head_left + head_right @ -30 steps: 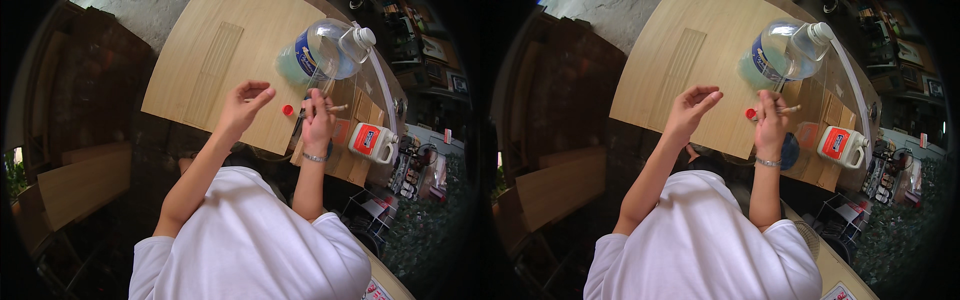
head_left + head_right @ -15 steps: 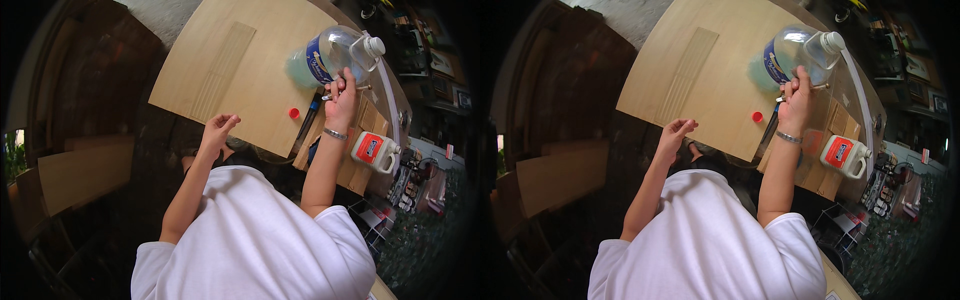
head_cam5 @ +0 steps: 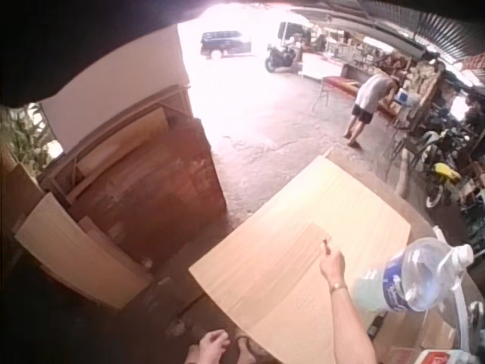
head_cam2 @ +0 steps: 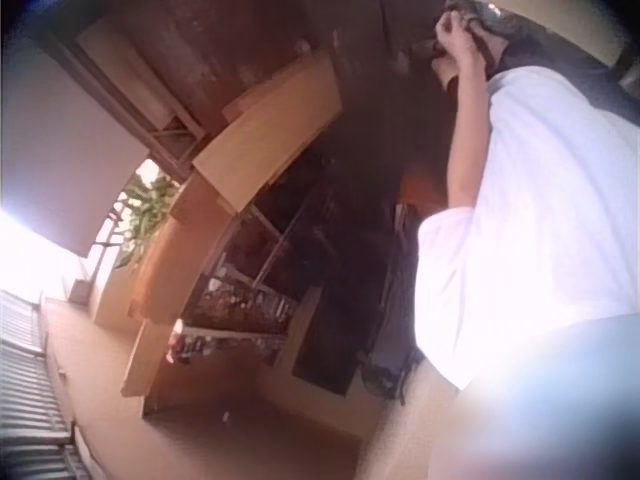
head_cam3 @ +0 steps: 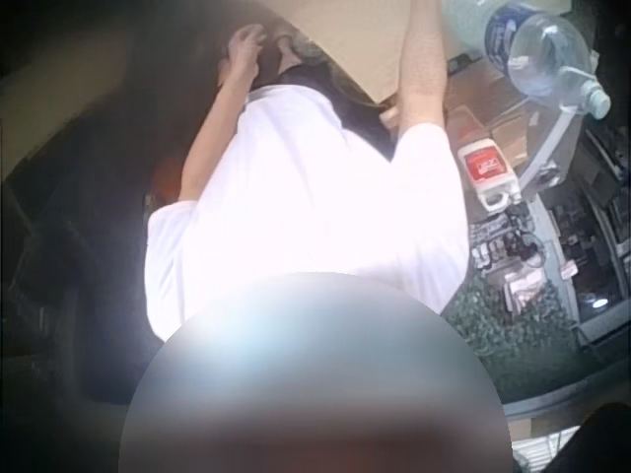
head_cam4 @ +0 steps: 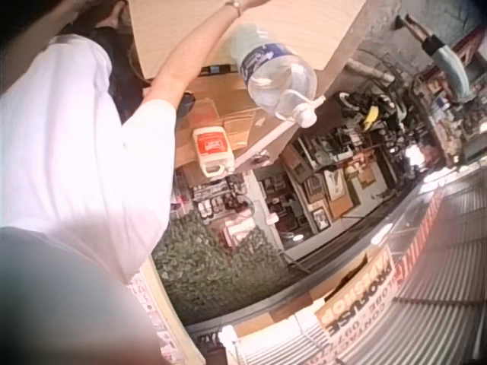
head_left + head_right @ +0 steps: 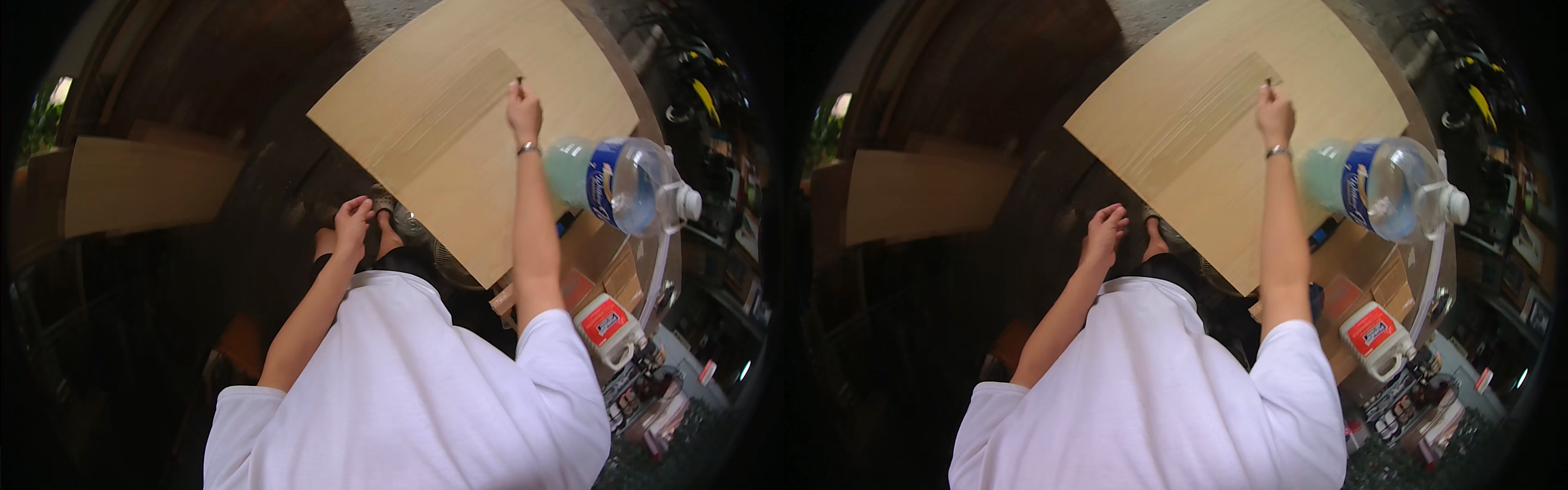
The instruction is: The person applies a liquid finish to a light-colored wooden board using a small brush, repeatedly dipping the brush into a container and spreading the finish across the surface. The person briefly moves to retrieve a clear plastic sheet and returns to continue applying the finish.
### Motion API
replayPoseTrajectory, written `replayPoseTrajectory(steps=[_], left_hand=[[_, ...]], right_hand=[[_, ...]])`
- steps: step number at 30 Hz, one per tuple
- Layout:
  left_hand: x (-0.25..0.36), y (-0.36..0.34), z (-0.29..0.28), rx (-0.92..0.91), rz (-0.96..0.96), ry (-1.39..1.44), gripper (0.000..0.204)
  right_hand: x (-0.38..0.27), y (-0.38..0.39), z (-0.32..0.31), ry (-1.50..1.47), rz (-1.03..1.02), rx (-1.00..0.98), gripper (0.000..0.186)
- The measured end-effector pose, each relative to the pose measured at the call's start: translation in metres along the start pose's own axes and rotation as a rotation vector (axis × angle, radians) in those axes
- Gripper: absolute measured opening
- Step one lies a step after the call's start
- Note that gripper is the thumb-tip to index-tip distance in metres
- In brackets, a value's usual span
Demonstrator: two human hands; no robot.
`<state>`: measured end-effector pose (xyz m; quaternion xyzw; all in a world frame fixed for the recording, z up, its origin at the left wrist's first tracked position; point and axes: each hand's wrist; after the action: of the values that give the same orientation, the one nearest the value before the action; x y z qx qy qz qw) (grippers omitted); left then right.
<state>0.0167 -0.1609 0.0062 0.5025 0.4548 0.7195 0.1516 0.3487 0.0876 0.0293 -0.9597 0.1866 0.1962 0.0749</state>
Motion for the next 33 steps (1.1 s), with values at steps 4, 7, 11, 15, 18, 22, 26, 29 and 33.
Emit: replayPoseTrajectory(steps=[4, 7, 11, 15, 18, 22, 26, 29, 33], left_hand=[[-0.008, 0.000, 0.003, 0.006, 0.027, 0.085, 0.035], [-0.014, -0.003, 0.010, 0.004, 0.070, 0.125, 0.038], [-0.018, -0.011, 0.025, -0.010, 0.158, 0.168, 0.037], [-0.013, -0.012, 0.039, 0.020, 0.159, 0.162, 0.033], [-0.007, -0.011, 0.043, 0.041, 0.109, 0.168, 0.032], [-0.007, -0.017, 0.039, 0.074, 0.095, 0.243, 0.031], [-0.014, -0.023, 0.030, 0.055, 0.116, 0.316, 0.026], [-0.016, -0.028, 0.020, 0.014, 0.086, 0.370, 0.026], [-0.017, -0.034, 0.010, -0.048, 0.045, 0.352, 0.027]], right_hand=[[0.017, -0.085, 0.041, 0.300, -0.086, -0.097, 0.040], [0.022, -0.104, 0.049, 0.485, -0.123, -0.204, 0.039], [0.020, -0.106, 0.045, 0.577, -0.193, -0.280, 0.042], [0.017, -0.115, 0.039, 0.583, -0.236, -0.293, 0.052], [0.018, -0.127, 0.037, 0.571, -0.202, -0.390, 0.056], [0.024, -0.135, 0.039, 0.515, -0.181, -0.446, 0.059], [0.026, -0.127, 0.041, 0.459, -0.155, -0.451, 0.057], [0.019, -0.114, 0.037, 0.475, -0.183, -0.415, 0.052], [0.000, -0.076, 0.017, -0.055, -0.370, -0.028, 0.046]])
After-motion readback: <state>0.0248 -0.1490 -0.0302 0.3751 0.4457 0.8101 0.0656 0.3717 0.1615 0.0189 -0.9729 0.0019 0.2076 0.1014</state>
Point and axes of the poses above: each hand's wrist, its own y-axis away from the middle knuckle, its own z-axis out of the palm, x = y × z, and after that the axes turned 11 degrees about y, right-handed
